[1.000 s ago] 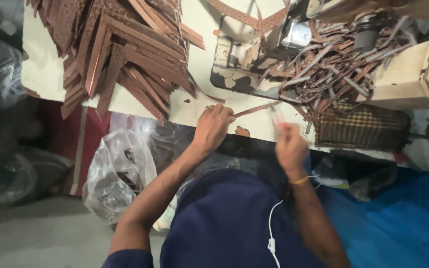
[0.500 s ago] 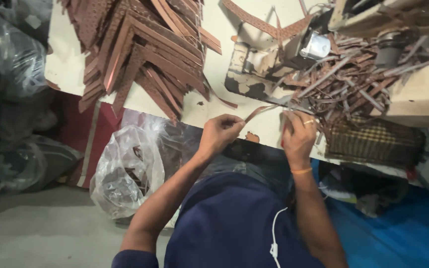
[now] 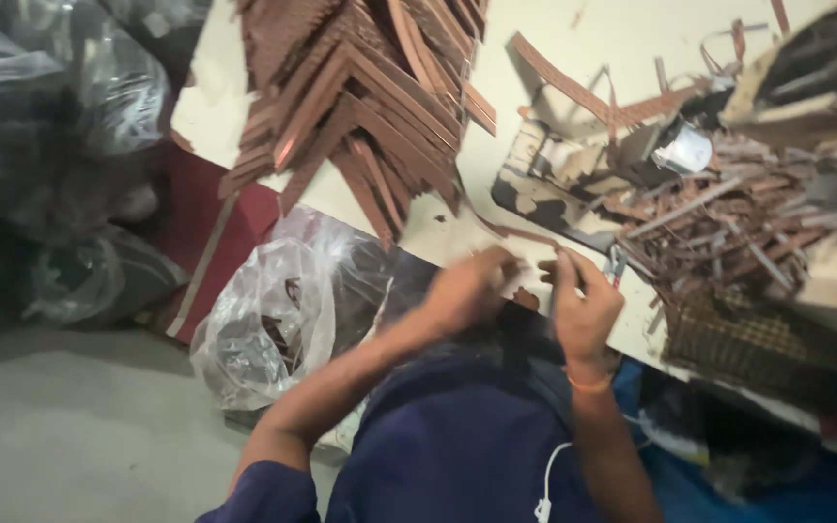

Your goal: Trim and prepare material strips for shoe construction using a specialized machine and a handheld blade.

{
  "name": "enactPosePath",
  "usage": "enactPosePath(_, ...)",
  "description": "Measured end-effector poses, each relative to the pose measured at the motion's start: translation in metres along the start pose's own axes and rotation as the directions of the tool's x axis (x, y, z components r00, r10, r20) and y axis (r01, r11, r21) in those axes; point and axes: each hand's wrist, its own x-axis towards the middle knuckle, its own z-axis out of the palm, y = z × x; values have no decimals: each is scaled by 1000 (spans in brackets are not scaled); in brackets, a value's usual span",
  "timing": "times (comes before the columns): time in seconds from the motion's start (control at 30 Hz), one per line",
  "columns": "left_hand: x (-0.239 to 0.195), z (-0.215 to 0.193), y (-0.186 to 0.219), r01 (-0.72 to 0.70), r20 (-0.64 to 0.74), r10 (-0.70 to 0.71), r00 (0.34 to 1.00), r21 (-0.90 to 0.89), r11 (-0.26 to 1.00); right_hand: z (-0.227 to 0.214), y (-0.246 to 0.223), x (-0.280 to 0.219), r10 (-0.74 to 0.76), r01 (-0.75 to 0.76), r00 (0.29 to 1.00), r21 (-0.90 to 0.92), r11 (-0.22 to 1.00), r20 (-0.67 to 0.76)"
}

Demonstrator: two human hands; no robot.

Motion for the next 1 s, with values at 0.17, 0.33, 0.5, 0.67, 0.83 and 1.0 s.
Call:
enactPosePath(0.17,113,-154,-83,133,-532,110,840,398,908,-19,32,-7,191,-180,982,336,924,2)
enactPosePath(0.33,166,-225,-103,219,-651,435,622,678,702,-22,29,-8,307,-253,951,509,823,-24)
enactPosePath(0.5,133,-228,-38,56,-562,365,742,595,802,-24,32,-11,305,-223,951,576,786,-48)
enactPosePath(0.67,80,-156,63,-79,-248,44,968,-134,988,-23,49,-5,360,-282,933,603,746,-9)
enactPosePath(0.83,48,-36,62,-34,29,54,998,-470,882,-17,19,-17,423,-407,899,580,706,117)
enactPosePath(1.0,49,3,71,602,406,-447,797,-588,540,-25,27,-28,258,-277,958,654,704,128)
